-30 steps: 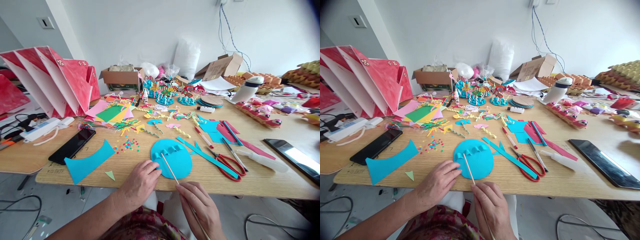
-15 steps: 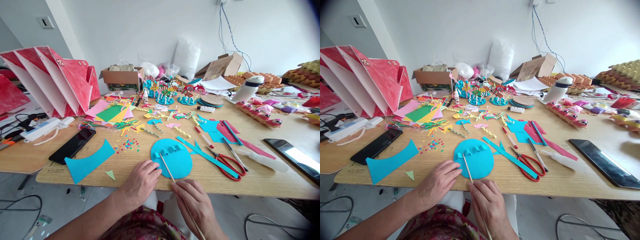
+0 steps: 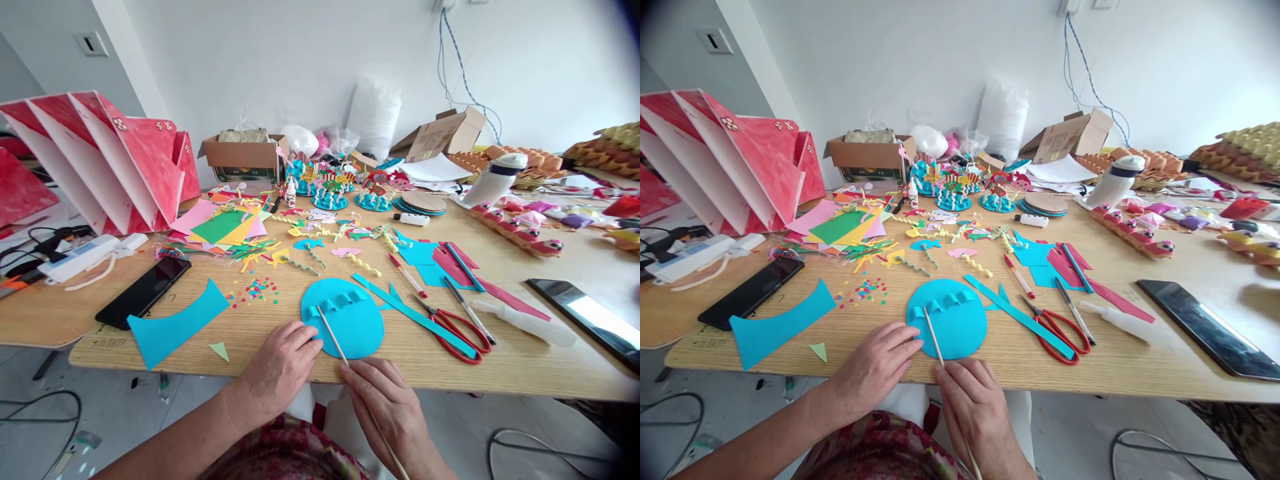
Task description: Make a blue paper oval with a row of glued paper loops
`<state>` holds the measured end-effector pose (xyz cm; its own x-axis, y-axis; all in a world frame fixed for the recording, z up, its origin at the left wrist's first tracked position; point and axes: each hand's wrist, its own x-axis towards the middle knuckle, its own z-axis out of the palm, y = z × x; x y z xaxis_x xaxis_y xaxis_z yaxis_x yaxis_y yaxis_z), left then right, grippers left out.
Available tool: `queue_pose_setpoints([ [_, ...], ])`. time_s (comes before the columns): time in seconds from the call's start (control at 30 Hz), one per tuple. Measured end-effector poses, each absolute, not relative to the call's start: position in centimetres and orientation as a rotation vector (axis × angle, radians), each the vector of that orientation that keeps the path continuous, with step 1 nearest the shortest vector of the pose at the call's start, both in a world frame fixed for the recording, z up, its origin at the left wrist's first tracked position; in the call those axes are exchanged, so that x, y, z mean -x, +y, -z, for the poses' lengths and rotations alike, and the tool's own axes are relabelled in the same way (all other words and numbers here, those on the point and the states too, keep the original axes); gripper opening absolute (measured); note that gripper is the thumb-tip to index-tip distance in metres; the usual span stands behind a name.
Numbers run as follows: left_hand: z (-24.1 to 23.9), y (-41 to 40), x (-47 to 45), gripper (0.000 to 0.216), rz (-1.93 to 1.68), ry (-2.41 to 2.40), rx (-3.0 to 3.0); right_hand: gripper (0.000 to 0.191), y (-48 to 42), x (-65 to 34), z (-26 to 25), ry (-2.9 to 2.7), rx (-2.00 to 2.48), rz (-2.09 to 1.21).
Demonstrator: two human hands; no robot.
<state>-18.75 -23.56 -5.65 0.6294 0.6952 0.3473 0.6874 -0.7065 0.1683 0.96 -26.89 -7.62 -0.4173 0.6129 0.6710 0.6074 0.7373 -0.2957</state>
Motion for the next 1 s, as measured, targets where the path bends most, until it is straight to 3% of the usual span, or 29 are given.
queue_pose_setpoints([
  [1.0,5.4,-23.5,18.7,0.020,-0.611,1.174,-2.851,0.030,-26.5,-3.9,6.9,-2.084,0.986,0.036],
])
